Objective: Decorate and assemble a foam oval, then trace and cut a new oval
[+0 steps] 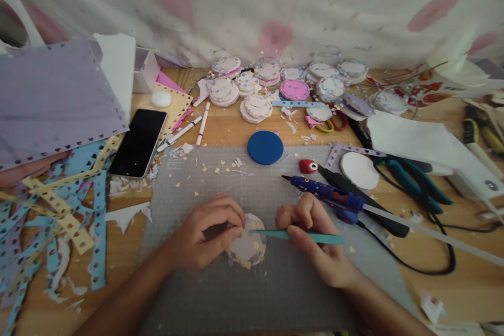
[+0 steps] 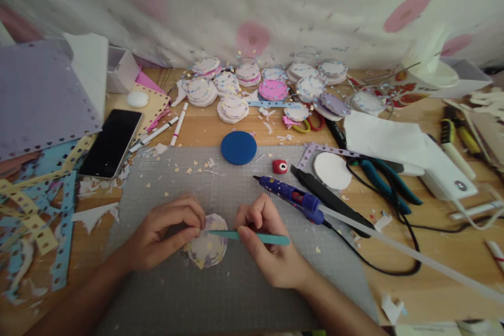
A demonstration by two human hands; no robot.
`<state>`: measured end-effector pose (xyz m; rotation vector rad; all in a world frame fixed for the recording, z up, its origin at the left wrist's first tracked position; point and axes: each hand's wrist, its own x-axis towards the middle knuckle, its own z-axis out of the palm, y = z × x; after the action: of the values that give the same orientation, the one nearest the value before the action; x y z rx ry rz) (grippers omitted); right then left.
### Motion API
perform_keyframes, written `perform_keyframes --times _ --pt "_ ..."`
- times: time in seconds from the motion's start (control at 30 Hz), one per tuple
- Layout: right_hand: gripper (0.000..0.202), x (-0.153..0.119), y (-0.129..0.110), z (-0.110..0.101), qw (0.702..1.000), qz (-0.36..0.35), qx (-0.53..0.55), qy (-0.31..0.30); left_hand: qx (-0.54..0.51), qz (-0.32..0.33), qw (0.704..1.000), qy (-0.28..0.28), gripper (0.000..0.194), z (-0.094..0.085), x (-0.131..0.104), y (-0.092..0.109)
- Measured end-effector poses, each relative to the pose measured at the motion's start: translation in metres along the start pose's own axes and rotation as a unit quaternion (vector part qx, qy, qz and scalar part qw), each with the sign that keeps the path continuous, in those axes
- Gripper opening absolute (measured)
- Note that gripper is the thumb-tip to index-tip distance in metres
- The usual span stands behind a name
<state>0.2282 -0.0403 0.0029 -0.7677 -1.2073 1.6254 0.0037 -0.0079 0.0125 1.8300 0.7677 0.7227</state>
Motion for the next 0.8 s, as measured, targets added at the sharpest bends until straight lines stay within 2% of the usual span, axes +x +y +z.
perform_keyframes --times 0.63,0.8 --pt "0.021 -0.0001 -0.0015 0.0020 1.000 -0.016 -0.020 0.000 0.016 0.002 1.000 0.013 0.014 -0.0015 0.0003 0.0005" --pt "0.022 0.0000 -0.0010 0.0005 0.999 -0.028 -0.015 0.027 0.020 -0.005 1.000 -0.006 0.016 -0.0045 -0.0002 0.0004"
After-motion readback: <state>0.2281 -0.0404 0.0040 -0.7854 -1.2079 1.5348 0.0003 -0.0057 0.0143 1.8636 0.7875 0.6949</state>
